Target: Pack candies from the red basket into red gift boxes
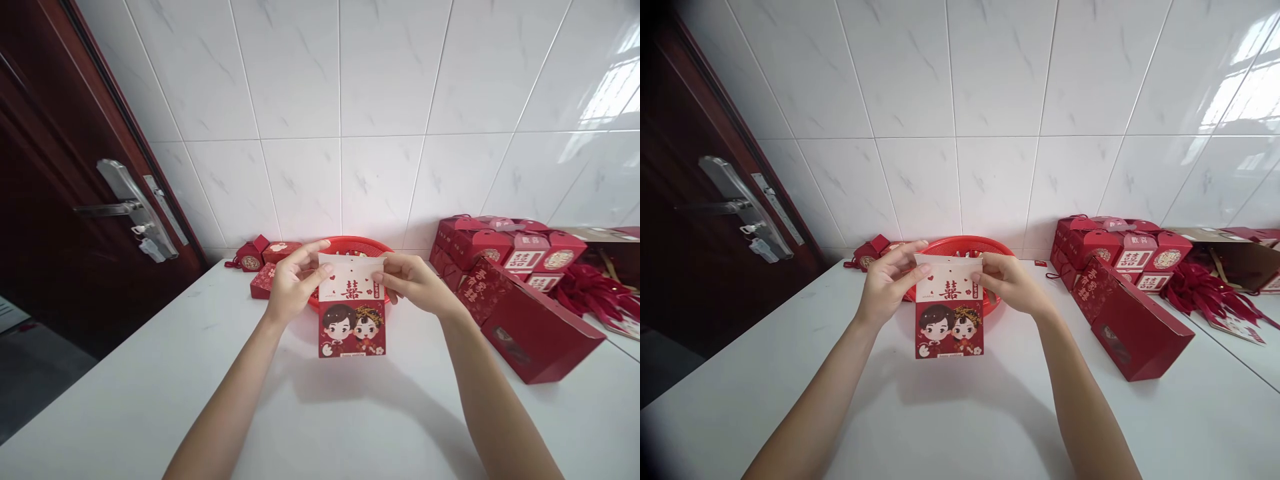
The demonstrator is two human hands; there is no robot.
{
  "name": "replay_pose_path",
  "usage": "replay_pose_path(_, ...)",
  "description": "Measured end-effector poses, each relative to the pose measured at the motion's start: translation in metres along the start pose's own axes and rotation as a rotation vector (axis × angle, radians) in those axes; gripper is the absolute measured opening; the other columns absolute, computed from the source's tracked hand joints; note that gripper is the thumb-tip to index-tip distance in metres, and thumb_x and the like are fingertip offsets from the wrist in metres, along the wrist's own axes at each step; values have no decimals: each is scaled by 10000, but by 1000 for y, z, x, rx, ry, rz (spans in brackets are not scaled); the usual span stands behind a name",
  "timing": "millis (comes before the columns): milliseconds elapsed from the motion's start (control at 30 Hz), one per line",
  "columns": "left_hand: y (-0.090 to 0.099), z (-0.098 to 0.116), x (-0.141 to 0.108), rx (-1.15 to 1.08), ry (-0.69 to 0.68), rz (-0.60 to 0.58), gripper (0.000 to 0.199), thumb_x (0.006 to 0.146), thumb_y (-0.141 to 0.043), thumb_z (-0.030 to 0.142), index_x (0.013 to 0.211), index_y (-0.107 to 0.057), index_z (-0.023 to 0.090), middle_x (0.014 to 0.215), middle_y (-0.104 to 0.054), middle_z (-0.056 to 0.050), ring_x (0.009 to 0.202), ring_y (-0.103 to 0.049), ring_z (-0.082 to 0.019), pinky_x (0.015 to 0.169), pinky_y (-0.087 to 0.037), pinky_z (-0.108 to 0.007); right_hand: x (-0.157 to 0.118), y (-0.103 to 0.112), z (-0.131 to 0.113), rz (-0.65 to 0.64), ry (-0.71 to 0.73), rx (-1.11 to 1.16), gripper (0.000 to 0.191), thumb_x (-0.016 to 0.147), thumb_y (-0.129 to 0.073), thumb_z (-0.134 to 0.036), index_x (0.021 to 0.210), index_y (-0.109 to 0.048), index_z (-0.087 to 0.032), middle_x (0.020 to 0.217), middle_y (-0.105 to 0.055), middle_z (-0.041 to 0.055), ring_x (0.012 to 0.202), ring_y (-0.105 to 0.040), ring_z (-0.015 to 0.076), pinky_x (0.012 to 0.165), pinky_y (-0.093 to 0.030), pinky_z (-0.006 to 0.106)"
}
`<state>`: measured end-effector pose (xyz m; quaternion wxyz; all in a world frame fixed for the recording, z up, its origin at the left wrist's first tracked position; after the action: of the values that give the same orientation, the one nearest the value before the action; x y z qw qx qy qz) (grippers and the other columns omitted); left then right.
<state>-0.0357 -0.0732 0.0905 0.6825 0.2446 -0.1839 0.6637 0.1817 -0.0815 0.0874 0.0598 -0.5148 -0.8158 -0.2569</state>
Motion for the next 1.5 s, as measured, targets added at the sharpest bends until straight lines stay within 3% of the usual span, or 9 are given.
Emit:
replay_pose_path(233, -10, -7, -3, -84, 129, -305, 575, 771, -778, 352, 1294, -608, 183, 1034, -769, -77, 943, -736, -254, 796, -619, -357, -1, 5, -6, 48, 1, 84, 304, 888, -641, -455, 786, -551, -183, 689, -582, -10, 540, -510, 89, 477, -428, 231)
replay_pose_path(533, -16, -9, -4, 9, 18, -209, 182, 763, -758, 305, 879, -703, 176, 818, -740, -22, 673, -694, -156, 624, -591, -266, -5, 10, -1, -21, -32, 24, 332, 890, -641, -498, 954, -612, -173, 739, -598, 4, 577, -542, 104, 497, -432, 237)
replay_pose_path(667, -17, -10, -5, -14, 56, -205, 183, 742, -769, 284, 866, -700, 166, 773, -744, -22, 673, -702, -157, 623, -592, -249, -4, 11, -3, 19, -18, 12, 386, 930, -564, -552, 872, -599, -172, 687, -554, -9, 556, -531, 99, 480, -417, 230)
replay_pose_path(867, -19, -12, -6, -38, 104, -239, 241, 700, -805, 267, 898, -720, 159, 859, -778, -46, 708, -730, -174, 618, -608, -242, -1, 11, 4, 70, -47, 44, 394, 860, -665, -552, 814, -596, -167, 651, -533, -23, 539, -510, 90, 442, -415, 208)
replay_pose_path(1067, -19, -9, -5, 32, 6, -203, 176, 796, -729, 299, 900, -761, 161, 908, -784, -60, 772, -732, -181, 679, -607, -254, -3, 11, 0, 97, -35, 65, 379, 822, -711, -523, 762, -596, -168, 625, -547, -27, 519, -520, 89, 433, -430, 203)
replay_pose_path(1200, -20, -11, -7, 19, 9, -201, 273, 803, -734, 334, 1015, -753, 163, 993, -781, -79, 798, -734, -197, 676, -604, -271, -4, 12, -1, 78, -73, 60, 359, 813, -727, -500, 761, -617, -163, 596, -563, -26, 503, -536, 93, 444, -442, 208)
replay_pose_path(1333, -23, -23, -5, -49, 63, -251, 506, 795, -748, 440, 1216, -680, 169, 955, -781, -85, 845, -734, -230, 721, -608, -315, -8, 19, -4, 76, -83, 23, 376, 803, -733, -520, 752, -650, -157, 600, -582, -5, 513, -545, 109, 454, -458, 229)
replay_pose_path(1433, -26, -45, -2, -169, 153, -262, 631, 817, -657, 607, 1260, -643, 157, 974, -779, -113, 884, -738, -256, 794, -607, -375, -17, 32, -14, 200, -16, -26, 377, 814, -723, -533, 764, -675, -162, 615, -585, 6, 543, -556, 125, 470, -483, 245)
replay_pose_path(1500, -29, -61, -1, -130, 222, -269, 620, 809, -634, 634, 1176, -682, 137, 953, -780, -124, 884, -738, -265, 839, -596, -407, -27, 44, -24, 350, 56, -75, 352, 828, -718, -520, 773, -684, -174, 626, -602, 9, 549, -564, 130, 470, -490, 248)
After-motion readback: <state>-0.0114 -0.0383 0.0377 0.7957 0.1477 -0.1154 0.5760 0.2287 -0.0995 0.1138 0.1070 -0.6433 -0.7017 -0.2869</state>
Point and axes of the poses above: each hand's wrist, its own x-axis towards the middle knuckle, its own y-axis out of the back of the hand, z = x × y, the point moved 4 cm from there along x, towards the middle knuckle
